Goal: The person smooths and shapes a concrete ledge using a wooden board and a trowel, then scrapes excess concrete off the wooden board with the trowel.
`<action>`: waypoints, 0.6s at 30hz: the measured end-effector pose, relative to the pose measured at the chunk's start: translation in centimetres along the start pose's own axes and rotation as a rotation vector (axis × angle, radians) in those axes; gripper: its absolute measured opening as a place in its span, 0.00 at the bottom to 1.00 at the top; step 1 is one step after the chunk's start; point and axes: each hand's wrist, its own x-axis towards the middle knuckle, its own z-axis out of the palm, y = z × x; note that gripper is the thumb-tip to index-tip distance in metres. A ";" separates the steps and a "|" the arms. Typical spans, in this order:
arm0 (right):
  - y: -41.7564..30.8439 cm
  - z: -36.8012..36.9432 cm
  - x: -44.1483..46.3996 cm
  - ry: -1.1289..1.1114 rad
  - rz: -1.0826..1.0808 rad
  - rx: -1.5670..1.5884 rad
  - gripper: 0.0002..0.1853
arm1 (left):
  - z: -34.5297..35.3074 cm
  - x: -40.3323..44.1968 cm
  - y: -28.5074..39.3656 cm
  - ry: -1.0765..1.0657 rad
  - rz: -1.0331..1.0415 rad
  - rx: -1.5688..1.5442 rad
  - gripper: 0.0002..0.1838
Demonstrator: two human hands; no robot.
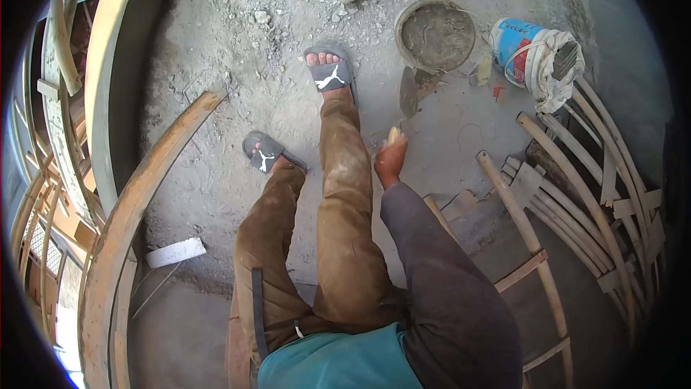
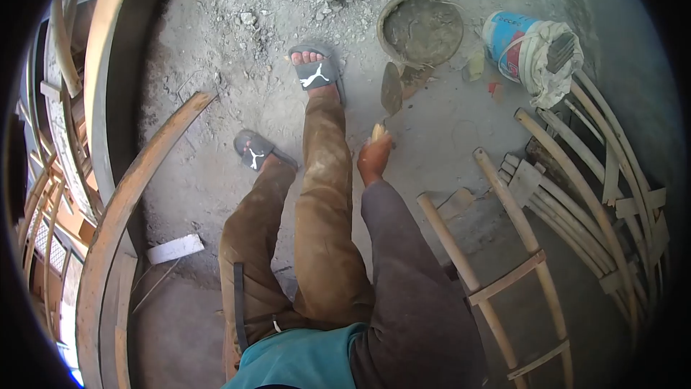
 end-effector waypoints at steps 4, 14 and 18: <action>0.1 -2.8 4.0 -0.130 0.249 0.453 0.26 | -0.3 1.2 0.3 -0.010 -0.011 0.002 0.47; -6.5 -12.8 5.4 -0.581 0.819 0.707 0.25 | -4.2 5.8 2.8 0.348 -0.043 0.012 0.47; -9.6 -19.7 4.9 -0.669 0.453 0.648 0.21 | -11.7 9.4 5.0 0.261 -0.070 -0.159 0.47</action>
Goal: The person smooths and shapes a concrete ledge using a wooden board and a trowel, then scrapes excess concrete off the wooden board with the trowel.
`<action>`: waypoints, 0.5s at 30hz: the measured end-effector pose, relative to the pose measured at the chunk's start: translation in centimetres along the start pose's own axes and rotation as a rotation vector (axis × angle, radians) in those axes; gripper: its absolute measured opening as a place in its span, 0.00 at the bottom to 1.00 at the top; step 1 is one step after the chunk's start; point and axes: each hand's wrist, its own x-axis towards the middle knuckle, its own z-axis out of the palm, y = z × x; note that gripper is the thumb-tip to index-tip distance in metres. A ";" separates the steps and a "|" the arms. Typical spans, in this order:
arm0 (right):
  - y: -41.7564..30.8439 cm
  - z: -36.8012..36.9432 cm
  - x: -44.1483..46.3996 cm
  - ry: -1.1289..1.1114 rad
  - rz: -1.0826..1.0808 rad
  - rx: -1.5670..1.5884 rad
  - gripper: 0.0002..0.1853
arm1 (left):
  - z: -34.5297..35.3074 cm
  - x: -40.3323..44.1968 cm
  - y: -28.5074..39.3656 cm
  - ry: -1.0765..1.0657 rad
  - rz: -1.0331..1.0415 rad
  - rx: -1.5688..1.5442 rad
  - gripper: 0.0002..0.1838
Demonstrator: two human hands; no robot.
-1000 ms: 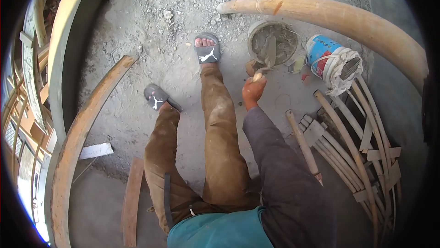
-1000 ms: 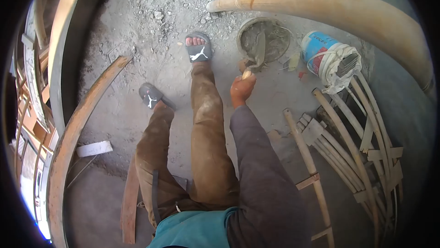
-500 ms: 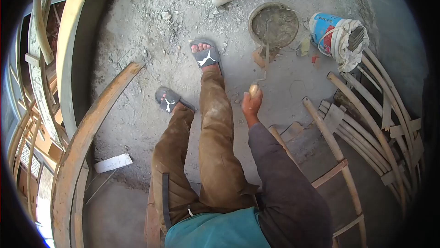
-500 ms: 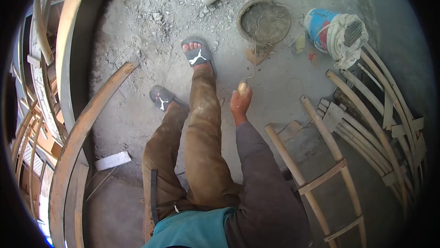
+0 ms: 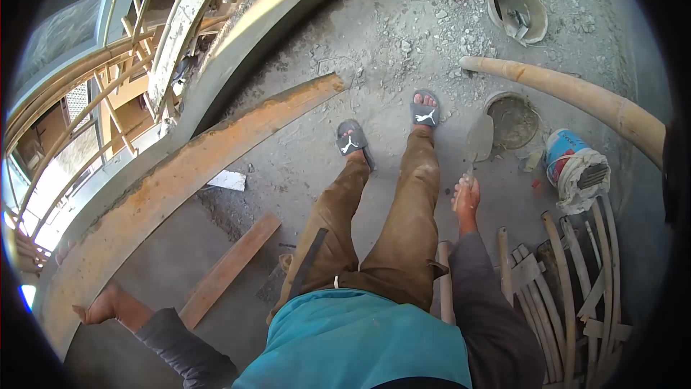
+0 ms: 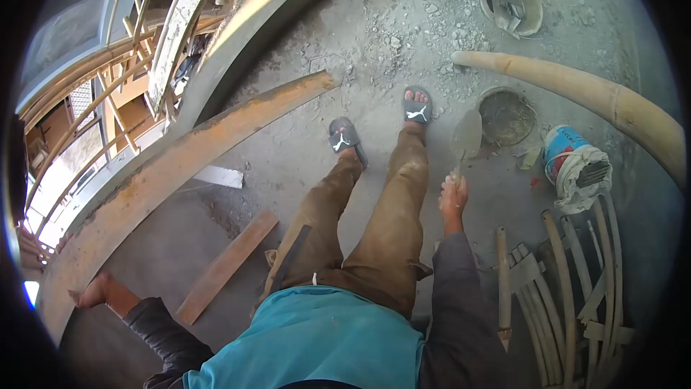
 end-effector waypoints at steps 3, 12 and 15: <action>-7.2 1.7 -1.4 -0.047 -0.790 -0.562 0.21 | -3.2 2.4 5.4 -0.313 -0.139 -0.212 0.49; -21.9 13.6 -6.0 -0.526 -0.561 -0.843 0.25 | -10.0 7.6 25.4 -0.501 0.176 -0.079 0.43; -23.5 14.6 -5.6 -0.439 -0.565 -0.841 0.23 | -11.4 6.9 29.8 -0.455 0.244 0.012 0.41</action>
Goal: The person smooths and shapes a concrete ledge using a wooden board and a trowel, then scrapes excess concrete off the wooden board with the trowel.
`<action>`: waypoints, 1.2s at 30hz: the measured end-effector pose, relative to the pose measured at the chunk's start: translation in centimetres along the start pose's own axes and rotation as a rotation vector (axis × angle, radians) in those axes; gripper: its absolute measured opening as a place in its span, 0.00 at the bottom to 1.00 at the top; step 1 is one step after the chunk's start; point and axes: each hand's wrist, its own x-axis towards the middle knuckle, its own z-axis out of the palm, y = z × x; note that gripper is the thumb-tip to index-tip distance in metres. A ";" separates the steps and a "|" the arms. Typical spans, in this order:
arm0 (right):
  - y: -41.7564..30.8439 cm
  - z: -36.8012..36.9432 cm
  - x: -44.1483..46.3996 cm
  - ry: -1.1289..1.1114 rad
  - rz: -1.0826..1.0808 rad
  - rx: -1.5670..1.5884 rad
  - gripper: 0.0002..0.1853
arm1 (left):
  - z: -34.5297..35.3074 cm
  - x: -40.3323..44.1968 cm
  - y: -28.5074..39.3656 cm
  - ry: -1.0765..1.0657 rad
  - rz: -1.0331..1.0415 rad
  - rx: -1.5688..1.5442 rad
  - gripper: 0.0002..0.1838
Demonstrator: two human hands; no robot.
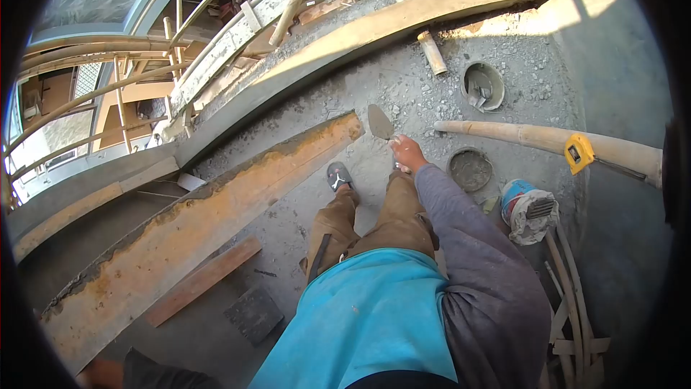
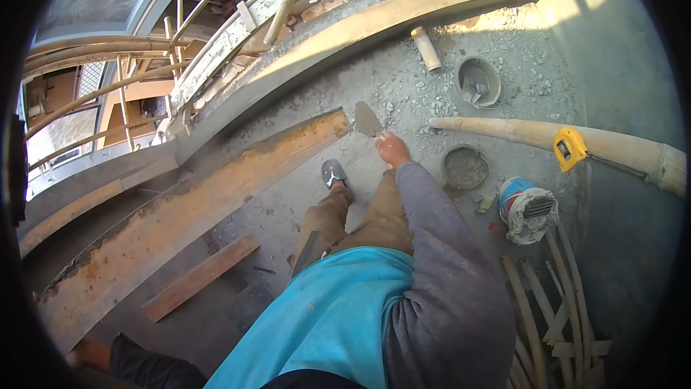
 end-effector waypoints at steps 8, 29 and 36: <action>-3.1 -3.8 -1.5 -0.094 0.009 0.264 0.16 | 1.0 -0.8 2.8 0.170 0.166 0.140 0.39; -4.6 0.1 -4.8 0.026 -0.060 0.320 0.18 | -1.5 -2.6 1.3 0.398 0.158 0.030 0.47; -8.5 1.2 -7.7 0.003 -0.276 0.140 0.26 | -1.0 -2.3 1.5 0.512 0.094 0.080 0.50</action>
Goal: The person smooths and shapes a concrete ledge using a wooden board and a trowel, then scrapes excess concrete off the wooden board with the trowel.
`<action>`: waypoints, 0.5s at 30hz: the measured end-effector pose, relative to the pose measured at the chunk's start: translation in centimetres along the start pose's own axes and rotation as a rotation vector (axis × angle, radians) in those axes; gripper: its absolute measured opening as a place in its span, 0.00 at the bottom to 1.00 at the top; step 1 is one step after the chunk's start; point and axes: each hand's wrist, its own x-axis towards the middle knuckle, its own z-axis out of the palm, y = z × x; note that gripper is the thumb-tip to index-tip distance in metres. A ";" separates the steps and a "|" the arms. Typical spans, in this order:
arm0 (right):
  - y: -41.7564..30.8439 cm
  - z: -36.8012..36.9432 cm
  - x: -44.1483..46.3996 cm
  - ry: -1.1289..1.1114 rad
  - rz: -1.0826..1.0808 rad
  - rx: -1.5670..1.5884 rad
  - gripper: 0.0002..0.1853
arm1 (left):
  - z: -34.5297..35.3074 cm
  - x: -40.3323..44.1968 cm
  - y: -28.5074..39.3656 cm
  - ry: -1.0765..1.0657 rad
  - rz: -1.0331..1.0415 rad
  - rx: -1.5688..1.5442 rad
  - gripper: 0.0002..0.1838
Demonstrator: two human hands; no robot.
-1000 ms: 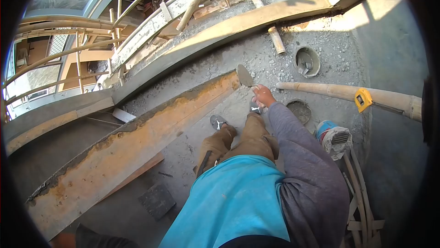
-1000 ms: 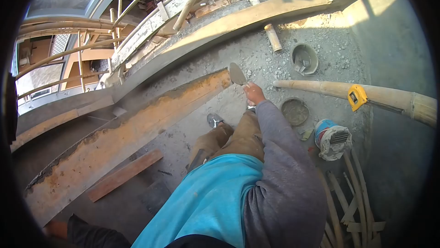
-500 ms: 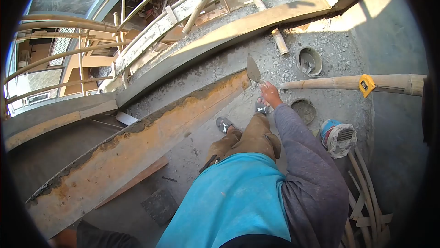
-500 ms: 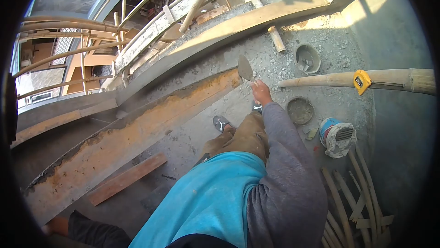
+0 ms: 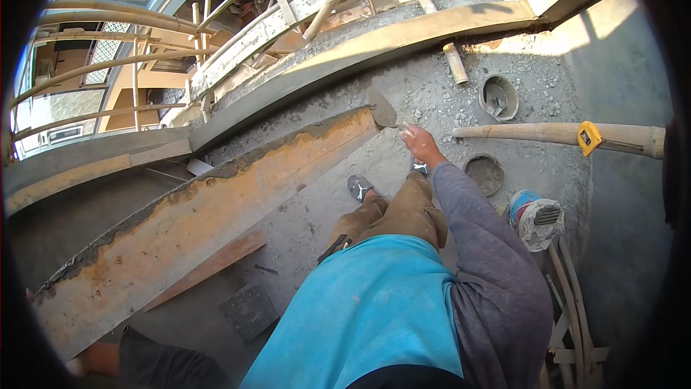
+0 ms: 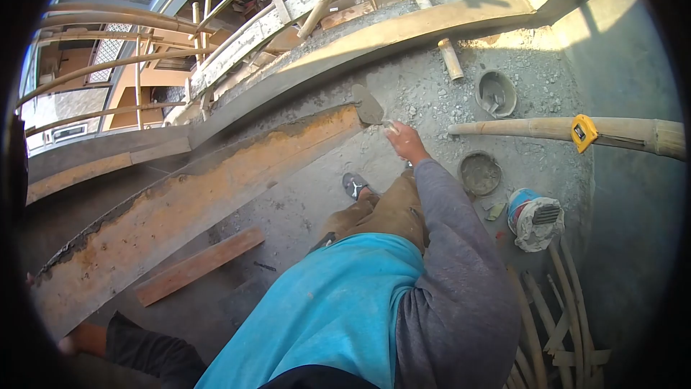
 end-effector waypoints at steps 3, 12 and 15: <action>-3.1 0.6 -0.5 -0.100 -0.002 -0.110 0.27 | -0.3 0.0 -0.5 0.088 -0.061 0.047 0.52; -8.2 7.1 -2.2 -0.234 -0.331 -0.229 0.28 | -7.8 -1.0 -6.9 -0.119 -0.240 -0.378 0.52; -9.4 9.6 -3.0 -0.242 -0.471 -0.247 0.27 | -7.5 -2.9 -8.5 -0.060 -0.310 -0.423 0.50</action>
